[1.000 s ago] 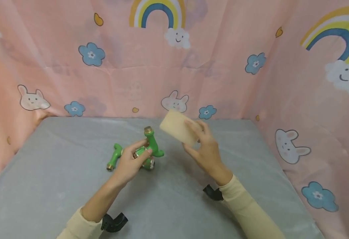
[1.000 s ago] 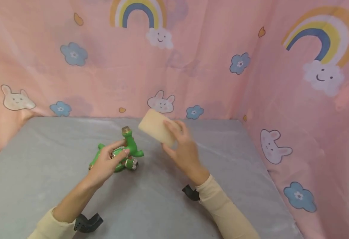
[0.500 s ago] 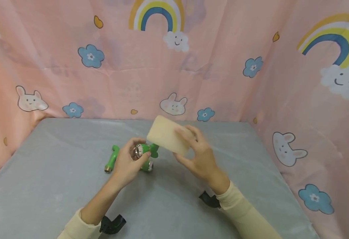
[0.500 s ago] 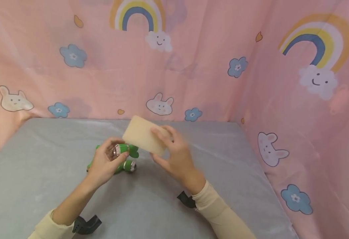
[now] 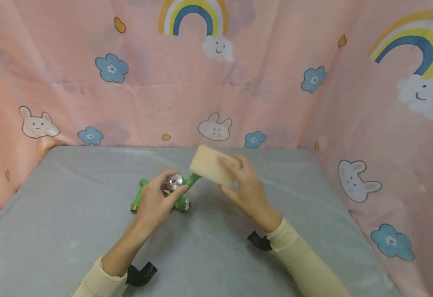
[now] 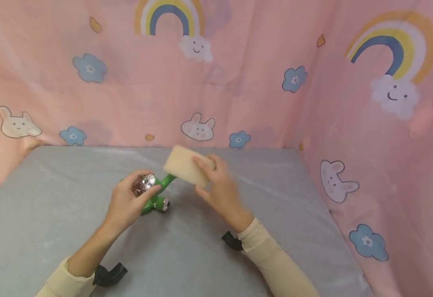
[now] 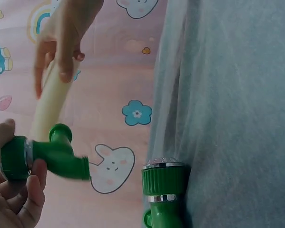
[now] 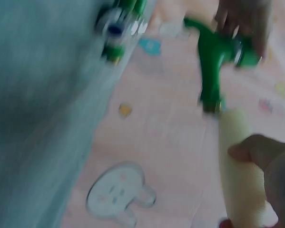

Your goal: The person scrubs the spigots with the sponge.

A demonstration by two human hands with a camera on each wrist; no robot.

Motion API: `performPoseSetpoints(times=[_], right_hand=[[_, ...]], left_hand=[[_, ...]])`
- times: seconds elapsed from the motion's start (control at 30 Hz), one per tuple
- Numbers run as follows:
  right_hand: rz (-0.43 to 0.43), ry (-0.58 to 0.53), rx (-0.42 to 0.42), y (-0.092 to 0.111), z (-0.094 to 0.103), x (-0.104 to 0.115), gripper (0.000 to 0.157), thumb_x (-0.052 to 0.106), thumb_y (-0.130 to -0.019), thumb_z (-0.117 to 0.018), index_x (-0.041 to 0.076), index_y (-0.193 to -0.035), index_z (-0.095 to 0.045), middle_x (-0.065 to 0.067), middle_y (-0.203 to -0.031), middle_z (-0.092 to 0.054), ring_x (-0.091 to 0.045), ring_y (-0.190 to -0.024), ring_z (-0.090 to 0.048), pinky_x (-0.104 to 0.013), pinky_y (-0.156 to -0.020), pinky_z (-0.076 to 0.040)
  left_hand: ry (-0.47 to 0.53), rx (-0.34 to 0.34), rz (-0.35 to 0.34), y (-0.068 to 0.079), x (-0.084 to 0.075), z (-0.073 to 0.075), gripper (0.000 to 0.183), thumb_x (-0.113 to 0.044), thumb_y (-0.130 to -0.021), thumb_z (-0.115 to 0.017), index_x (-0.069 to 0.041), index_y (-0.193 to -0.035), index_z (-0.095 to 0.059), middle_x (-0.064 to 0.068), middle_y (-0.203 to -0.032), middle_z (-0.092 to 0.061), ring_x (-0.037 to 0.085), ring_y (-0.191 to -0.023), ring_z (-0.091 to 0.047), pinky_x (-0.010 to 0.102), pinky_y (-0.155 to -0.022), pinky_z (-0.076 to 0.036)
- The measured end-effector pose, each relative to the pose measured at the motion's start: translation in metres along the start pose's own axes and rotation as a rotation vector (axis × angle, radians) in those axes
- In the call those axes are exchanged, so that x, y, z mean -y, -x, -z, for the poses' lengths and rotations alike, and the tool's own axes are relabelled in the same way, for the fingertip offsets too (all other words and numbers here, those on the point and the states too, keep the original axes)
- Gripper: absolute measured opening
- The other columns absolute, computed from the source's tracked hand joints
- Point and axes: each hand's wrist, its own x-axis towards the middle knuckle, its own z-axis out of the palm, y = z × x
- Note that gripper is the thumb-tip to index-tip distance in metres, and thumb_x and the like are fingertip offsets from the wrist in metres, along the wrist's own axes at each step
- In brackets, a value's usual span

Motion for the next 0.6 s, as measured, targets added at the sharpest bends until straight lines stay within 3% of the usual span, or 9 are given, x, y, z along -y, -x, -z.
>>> performPoseSetpoints(times=[0.1,0.17,0.23,0.37,0.47,0.6], right_hand=[[-0.149,-0.014,-0.081,-0.005,0.004,-0.013,0.064,0.009,-0.078,-0.081,0.013,-0.139,-0.061,-0.022,-0.133,-0.054,-0.038,-0.110,-0.057,-0.047,-0.073,-0.057],[-0.202,-0.043,-0.115,-0.007,0.007,-0.020,0.063,0.009,-0.080,-0.081,0.012,-0.139,-0.061,-0.023,-0.134,-0.052,-0.038,-0.108,-0.055,-0.046,-0.073,-0.054],[-0.214,-0.081,-0.110,-0.008,0.010,-0.023,0.063,0.010,-0.080,-0.081,0.011,-0.140,-0.060,-0.024,-0.135,-0.051,-0.038,-0.109,-0.053,-0.046,-0.075,-0.051],[-0.216,-0.098,-0.066,-0.008,0.010,-0.025,0.064,0.011,-0.081,-0.082,0.010,-0.141,-0.059,-0.025,-0.136,-0.050,-0.039,-0.113,-0.052,-0.048,-0.081,-0.052],[-0.233,-0.095,-0.044,-0.008,0.008,-0.025,0.065,0.010,-0.081,-0.083,0.012,-0.142,-0.058,-0.024,-0.137,-0.050,-0.041,-0.118,-0.051,-0.052,-0.086,-0.054],[-0.245,-0.087,-0.027,-0.007,0.006,-0.025,0.065,0.011,-0.081,-0.084,0.013,-0.141,-0.059,-0.024,-0.137,-0.050,-0.041,-0.118,-0.052,-0.052,-0.086,-0.055]], left_hand=[[0.031,0.051,0.071,0.000,0.000,-0.002,0.038,-0.027,-0.092,-0.076,-0.006,-0.122,-0.065,0.010,-0.091,-0.074,0.014,-0.069,-0.063,0.024,-0.054,-0.051],[0.057,0.120,0.125,0.000,0.003,-0.006,0.038,-0.031,-0.094,-0.073,-0.006,-0.121,-0.064,0.010,-0.092,-0.075,0.013,-0.070,-0.065,0.025,-0.056,-0.053],[0.143,0.215,0.184,-0.001,0.008,-0.011,0.038,-0.029,-0.096,-0.071,-0.002,-0.120,-0.061,0.015,-0.096,-0.077,0.014,-0.073,-0.070,0.027,-0.062,-0.058],[0.413,0.359,0.334,-0.002,0.021,-0.022,0.034,-0.013,-0.098,-0.068,0.005,-0.123,-0.053,0.026,-0.115,-0.072,0.024,-0.085,-0.077,0.033,-0.080,-0.063],[0.527,0.413,0.421,0.000,0.027,-0.026,0.038,-0.009,-0.098,-0.066,0.004,-0.129,-0.049,0.025,-0.125,-0.068,0.026,-0.093,-0.077,0.030,-0.086,-0.061],[0.602,0.454,0.494,0.005,0.029,-0.037,0.042,-0.005,-0.100,-0.061,0.003,-0.137,-0.041,0.024,-0.128,-0.066,0.017,-0.092,-0.076,0.027,-0.088,-0.060]])
